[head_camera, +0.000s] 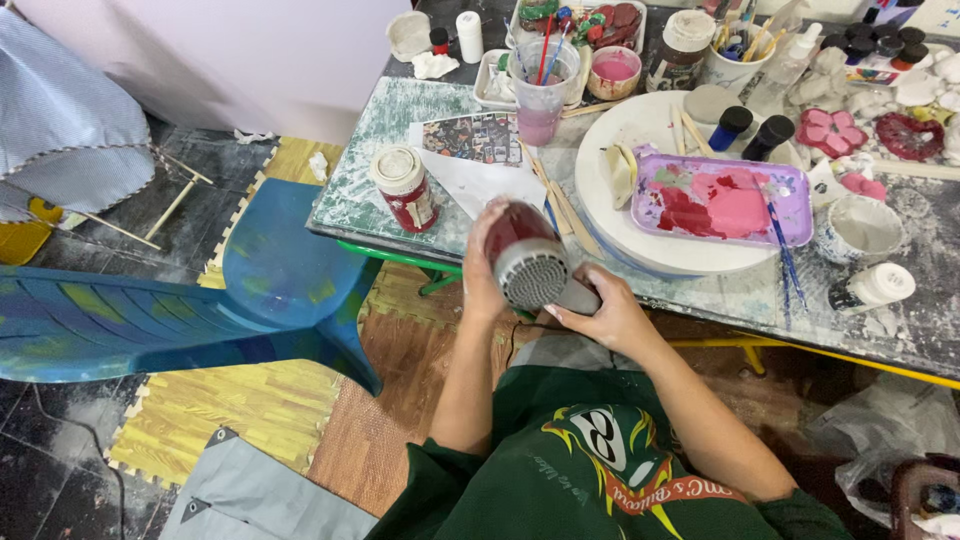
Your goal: The person paints a small pink flower-shaped object with a brush, then uses a hair dryer to dry the paint. The person rotates the object to apply paint evenly and holds the hair dryer to speed up drying.
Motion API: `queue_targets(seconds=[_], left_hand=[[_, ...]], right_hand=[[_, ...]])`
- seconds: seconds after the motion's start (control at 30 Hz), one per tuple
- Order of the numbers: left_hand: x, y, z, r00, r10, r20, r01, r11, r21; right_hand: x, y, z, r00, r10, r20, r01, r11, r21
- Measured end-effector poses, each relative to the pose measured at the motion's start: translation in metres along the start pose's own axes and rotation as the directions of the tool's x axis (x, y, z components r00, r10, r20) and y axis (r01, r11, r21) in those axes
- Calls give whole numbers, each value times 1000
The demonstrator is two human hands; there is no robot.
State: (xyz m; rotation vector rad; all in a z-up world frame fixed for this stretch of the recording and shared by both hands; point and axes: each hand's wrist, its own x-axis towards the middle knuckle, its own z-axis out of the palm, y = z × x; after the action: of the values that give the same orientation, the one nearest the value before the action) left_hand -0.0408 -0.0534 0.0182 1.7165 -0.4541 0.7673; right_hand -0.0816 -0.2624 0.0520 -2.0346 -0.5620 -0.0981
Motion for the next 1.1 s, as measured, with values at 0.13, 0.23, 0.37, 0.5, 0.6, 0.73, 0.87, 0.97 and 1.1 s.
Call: queue_targets(seconds=[0.13, 0.23, 0.37, 0.5, 0.6, 0.73, 0.87, 0.97, 1.1], left_hand=[[39, 1, -22, 996, -86, 11, 84, 993, 80], [44, -7, -48, 987, -91, -135, 130, 937, 323], [35, -38, -62, 826, 123, -550, 120, 915, 386], [22, -71, -79, 889, -82, -451, 313, 827, 467], [23, -87, -83, 881, -180, -439, 402, 773, 491], [26, -87, -98, 886, -246, -392, 420, 784, 457], [25, -60, -108, 897, -272, -349, 358, 910, 211], [21, -32, -99, 878, -275, -392, 403, 866, 296], [15, -6, -75, 931, -81, -355, 247, 858, 450]], right_hand=[[33, -7, 16, 988, 148, 34, -149, 896, 419], [71, -9, 34, 980, 189, 66, -178, 670, 721], [122, 4, 72, 990, 134, -44, -72, 748, 659], [178, 41, 131, 965, 241, 100, -215, 516, 829], [213, 42, 173, 994, 103, -25, -42, 608, 793], [219, 45, 180, 983, 172, 65, -180, 822, 541], [209, 35, 153, 846, 412, 338, -514, 796, 318], [210, 42, 134, 849, 401, 343, -445, 894, 56], [213, 59, 104, 977, 10, 214, -15, 1000, 19]])
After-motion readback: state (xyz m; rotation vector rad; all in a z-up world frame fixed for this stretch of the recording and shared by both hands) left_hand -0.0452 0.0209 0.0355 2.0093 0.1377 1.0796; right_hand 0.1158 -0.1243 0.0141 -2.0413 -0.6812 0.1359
